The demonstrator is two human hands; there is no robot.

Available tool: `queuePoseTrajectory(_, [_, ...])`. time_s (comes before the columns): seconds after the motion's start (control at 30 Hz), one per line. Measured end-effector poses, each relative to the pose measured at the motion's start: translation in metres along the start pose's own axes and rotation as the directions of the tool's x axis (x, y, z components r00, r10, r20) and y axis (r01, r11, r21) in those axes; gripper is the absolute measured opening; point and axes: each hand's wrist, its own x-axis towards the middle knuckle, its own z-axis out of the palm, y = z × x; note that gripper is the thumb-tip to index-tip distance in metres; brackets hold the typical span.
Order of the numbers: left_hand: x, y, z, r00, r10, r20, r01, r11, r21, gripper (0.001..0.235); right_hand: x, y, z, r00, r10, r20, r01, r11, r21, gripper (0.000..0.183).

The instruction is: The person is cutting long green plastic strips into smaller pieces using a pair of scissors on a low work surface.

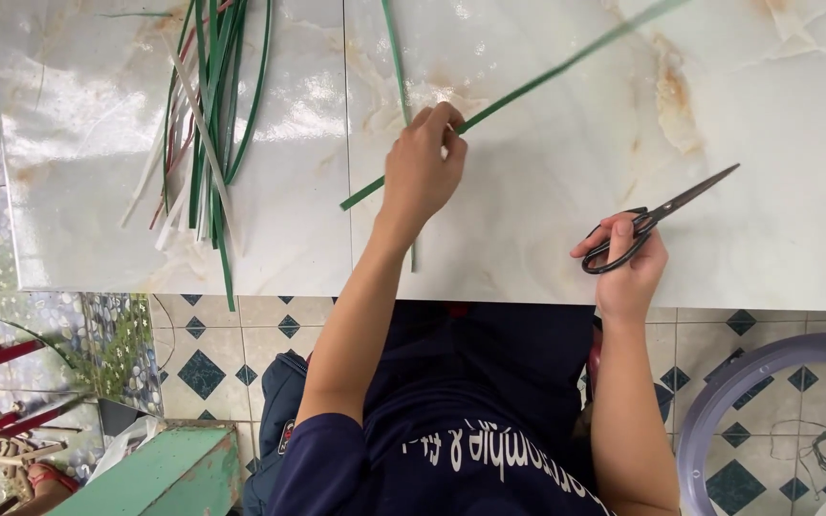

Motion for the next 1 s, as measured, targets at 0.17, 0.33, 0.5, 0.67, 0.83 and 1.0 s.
queuePoseTrajectory(0.17, [-0.018,-0.015,-0.025,0.995,0.000,-0.104,-0.001,1.000,-0.016,0.017,0.000,0.006,-0.005,0.992,-0.016,0.127,0.014,1.000,0.017,0.035])
queuePoseTrajectory(0.33, [-0.016,-0.063,-0.016,0.980,-0.092,-0.177,0.070,0.990,-0.124,0.023,0.000,0.010,-0.004,0.994,-0.016,0.112,0.012,0.999,0.042,0.036])
queuePoseTrajectory(0.5, [0.014,-0.079,-0.002,0.960,-0.218,-0.175,0.226,0.974,0.026,0.038,-0.001,0.013,-0.005,0.991,-0.035,0.126,0.029,0.998,0.051,0.035])
queuePoseTrajectory(0.67, [0.036,-0.108,0.016,0.964,-0.237,-0.123,0.254,0.954,0.159,0.031,0.001,0.014,-0.004,0.994,-0.018,0.109,0.014,0.999,0.040,0.035])
queuePoseTrajectory(0.83, [0.030,-0.123,0.016,0.994,-0.101,-0.045,0.111,0.909,0.402,0.012,-0.003,-0.002,0.004,0.994,-0.039,0.099,0.050,0.992,-0.112,0.028])
queuePoseTrajectory(1.0, [-0.012,-0.058,-0.041,0.973,-0.188,0.135,0.195,0.980,-0.045,0.009,0.008,-0.005,-0.005,0.985,-0.091,0.144,0.144,0.895,-0.422,0.015])
